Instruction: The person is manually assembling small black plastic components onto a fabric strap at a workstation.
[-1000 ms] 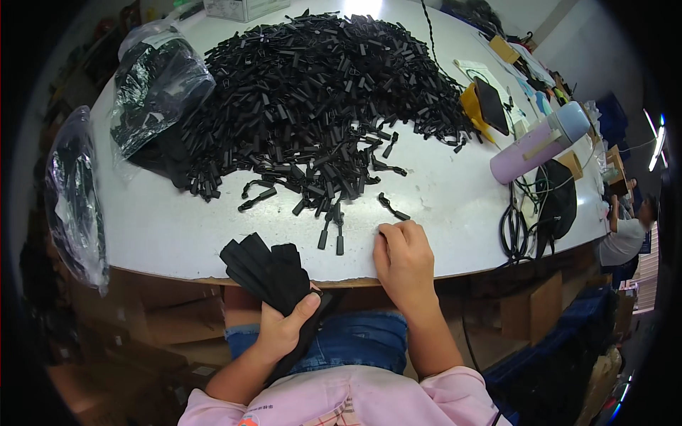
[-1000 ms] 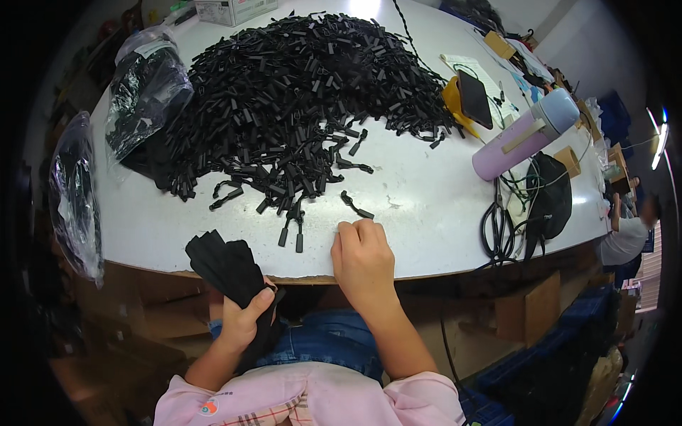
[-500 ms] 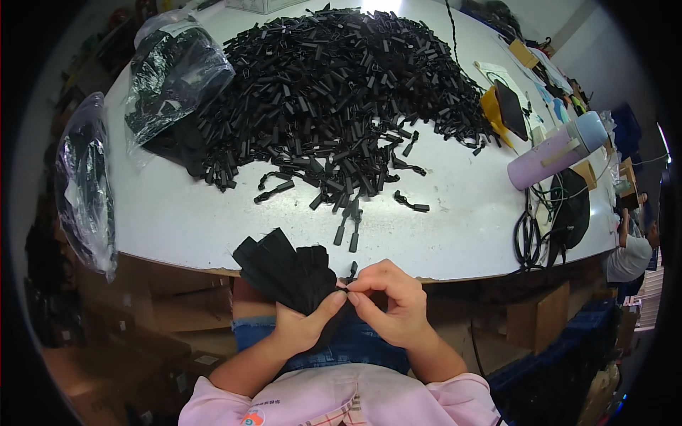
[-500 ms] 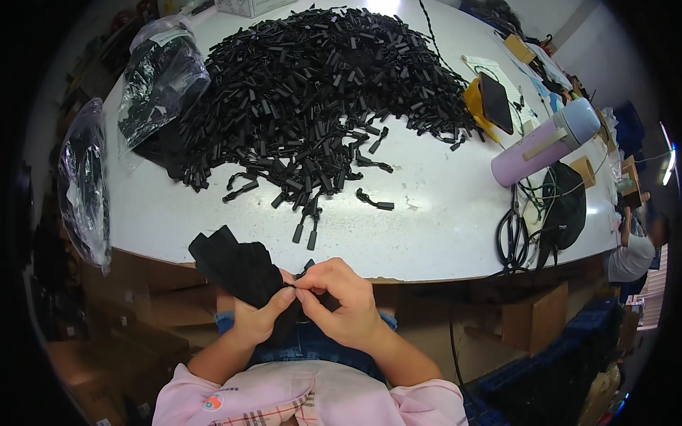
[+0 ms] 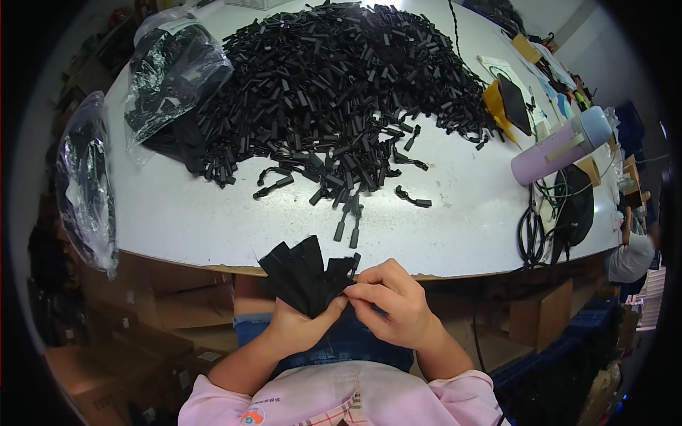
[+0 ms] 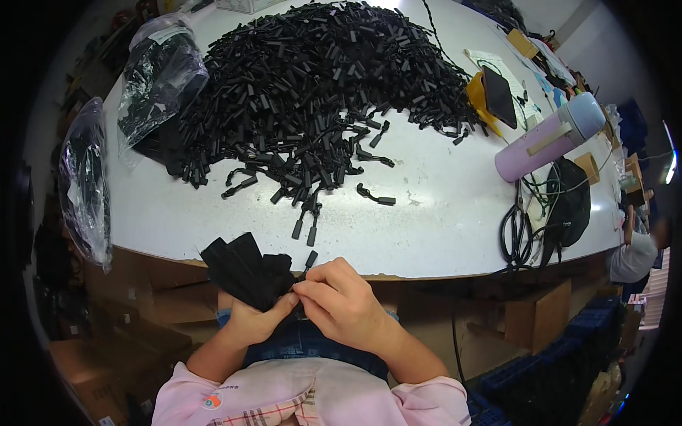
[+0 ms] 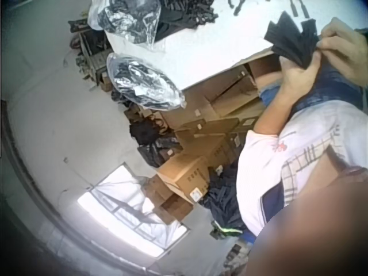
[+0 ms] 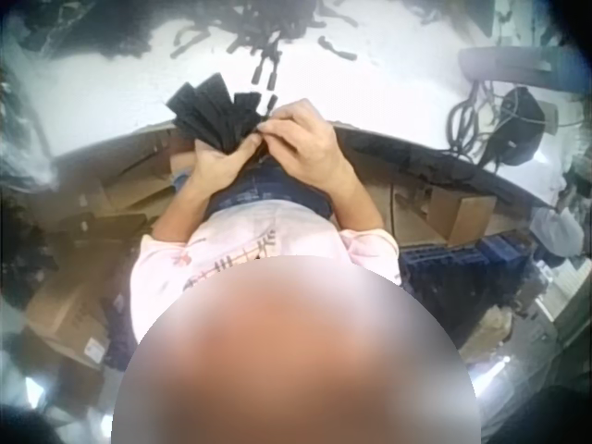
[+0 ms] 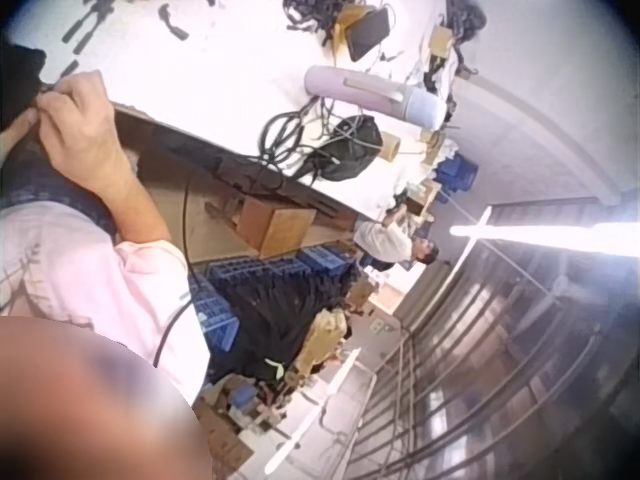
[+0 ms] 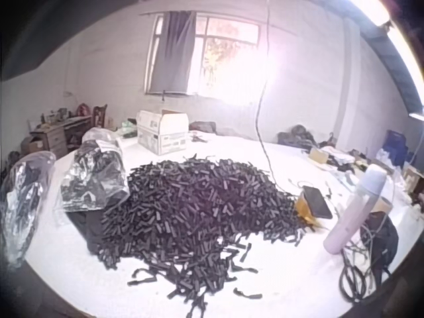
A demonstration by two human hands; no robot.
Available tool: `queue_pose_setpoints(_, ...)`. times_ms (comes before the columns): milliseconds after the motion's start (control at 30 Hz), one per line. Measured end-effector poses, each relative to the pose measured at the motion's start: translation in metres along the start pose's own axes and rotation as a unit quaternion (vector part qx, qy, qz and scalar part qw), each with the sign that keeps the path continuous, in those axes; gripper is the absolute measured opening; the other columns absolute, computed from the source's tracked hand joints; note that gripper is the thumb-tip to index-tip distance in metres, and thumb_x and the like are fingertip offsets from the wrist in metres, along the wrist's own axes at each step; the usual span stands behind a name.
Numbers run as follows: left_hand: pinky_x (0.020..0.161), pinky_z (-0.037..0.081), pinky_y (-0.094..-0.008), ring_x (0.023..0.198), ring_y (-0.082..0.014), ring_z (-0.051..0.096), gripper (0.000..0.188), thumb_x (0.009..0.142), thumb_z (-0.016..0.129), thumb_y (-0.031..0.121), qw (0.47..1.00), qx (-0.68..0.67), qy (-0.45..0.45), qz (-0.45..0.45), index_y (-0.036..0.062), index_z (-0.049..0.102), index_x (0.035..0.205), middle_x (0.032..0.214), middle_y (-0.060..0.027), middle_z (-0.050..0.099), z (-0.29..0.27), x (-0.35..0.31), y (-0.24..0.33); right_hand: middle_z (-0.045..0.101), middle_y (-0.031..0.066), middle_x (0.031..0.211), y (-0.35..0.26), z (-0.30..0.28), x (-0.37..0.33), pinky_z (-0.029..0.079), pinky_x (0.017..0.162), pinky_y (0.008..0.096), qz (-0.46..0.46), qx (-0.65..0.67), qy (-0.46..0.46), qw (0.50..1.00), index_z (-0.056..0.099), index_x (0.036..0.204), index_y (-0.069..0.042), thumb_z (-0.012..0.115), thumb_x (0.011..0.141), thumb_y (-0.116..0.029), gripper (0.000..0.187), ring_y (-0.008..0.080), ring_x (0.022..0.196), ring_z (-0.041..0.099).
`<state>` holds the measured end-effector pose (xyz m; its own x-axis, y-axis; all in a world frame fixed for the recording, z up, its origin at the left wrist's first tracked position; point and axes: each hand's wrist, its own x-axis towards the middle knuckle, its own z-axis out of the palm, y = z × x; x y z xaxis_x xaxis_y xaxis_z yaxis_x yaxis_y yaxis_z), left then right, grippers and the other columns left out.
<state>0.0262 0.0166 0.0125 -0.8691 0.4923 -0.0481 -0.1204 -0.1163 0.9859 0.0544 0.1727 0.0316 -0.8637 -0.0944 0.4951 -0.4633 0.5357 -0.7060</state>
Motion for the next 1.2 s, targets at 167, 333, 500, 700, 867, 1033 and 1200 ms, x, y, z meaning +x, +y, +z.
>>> queue_pose_setpoints(167,0.065,0.042,-0.0215,0.077,-0.0093,0.051,0.021,0.072,0.056,-0.003,1.000,0.009,-0.007,0.008,-0.0009,0.053,0.093,0.088,-0.0047,0.055,-0.001,-0.001,-0.003,0.053,0.0077,0.071,0.002,-0.003,-0.001,0.041,0.050,0.0220,0.035,0.060,-0.021,0.997,0.059,0.078,0.000,0.062,0.060,0.007,0.020,0.0161,0.060,0.051)
queue_pose_setpoints(333,0.068,0.041,-0.0217,0.077,-0.0092,0.050,0.017,0.075,0.055,0.000,0.998,-0.037,-0.013,0.051,-0.0011,0.052,0.092,0.086,-0.0041,0.054,-0.001,0.001,-0.006,0.053,0.0072,0.072,-0.004,0.001,0.000,0.041,0.051,0.0191,0.092,0.123,0.005,0.988,0.057,0.083,0.000,0.061,0.064,0.006,0.020,0.0112,0.059,0.050)
queue_pose_setpoints(500,0.072,0.040,-0.0225,0.080,-0.0104,0.050,0.018,0.076,0.054,0.001,0.992,-0.112,0.058,0.024,-0.0013,0.050,0.094,0.088,-0.0052,0.053,0.010,0.001,0.004,0.053,0.0065,0.073,-0.006,0.018,-0.019,0.039,0.051,0.0167,0.221,0.193,0.087,0.952,0.054,0.083,0.002,0.059,0.069,0.004,0.016,0.0067,0.060,0.048)
queue_pose_setpoints(700,0.070,0.040,-0.0220,0.077,-0.0105,0.050,0.019,0.076,0.055,0.002,0.994,-0.044,0.055,0.083,-0.0019,0.050,0.094,0.085,-0.0057,0.052,0.007,0.001,-0.003,0.051,0.0050,0.070,-0.002,0.023,-0.017,0.034,0.047,0.0163,0.179,0.235,0.074,0.953,0.052,0.080,0.003,0.057,0.072,0.003,0.010,0.0058,0.057,0.044)
queue_pose_setpoints(867,0.053,0.040,-0.0186,0.061,-0.0074,0.049,0.018,0.075,0.056,0.003,0.984,-0.162,0.006,-0.070,-0.0023,0.052,0.092,0.079,-0.0044,0.052,0.001,-0.002,0.005,0.048,0.0029,0.068,0.000,0.012,-0.015,0.029,0.043,0.0167,0.335,0.559,-0.002,0.759,0.050,0.076,0.002,0.053,0.075,0.002,0.004,0.0042,0.053,0.039)
queue_pose_setpoints(1033,0.043,0.037,-0.0179,0.050,-0.0075,0.046,0.019,0.071,0.059,0.006,0.990,-0.130,0.005,-0.049,-0.0004,0.051,0.088,0.077,-0.0067,0.051,0.003,-0.001,0.003,0.047,0.0022,0.067,0.000,0.014,-0.015,0.029,0.043,0.0171,0.347,0.544,0.006,0.764,0.049,0.075,0.002,0.053,0.075,0.001,0.004,0.0045,0.052,0.039)
queue_pose_setpoints(1200,0.044,0.037,-0.0175,0.053,-0.0074,0.046,0.017,0.073,0.056,0.005,0.994,-0.086,0.054,-0.025,-0.0002,0.051,0.088,0.078,-0.0064,0.050,0.011,-0.001,0.004,0.048,0.0033,0.066,0.001,0.029,-0.022,0.031,0.044,0.0180,0.148,0.208,0.093,0.962,0.051,0.076,0.001,0.053,0.073,0.001,0.004,0.0058,0.052,0.039)
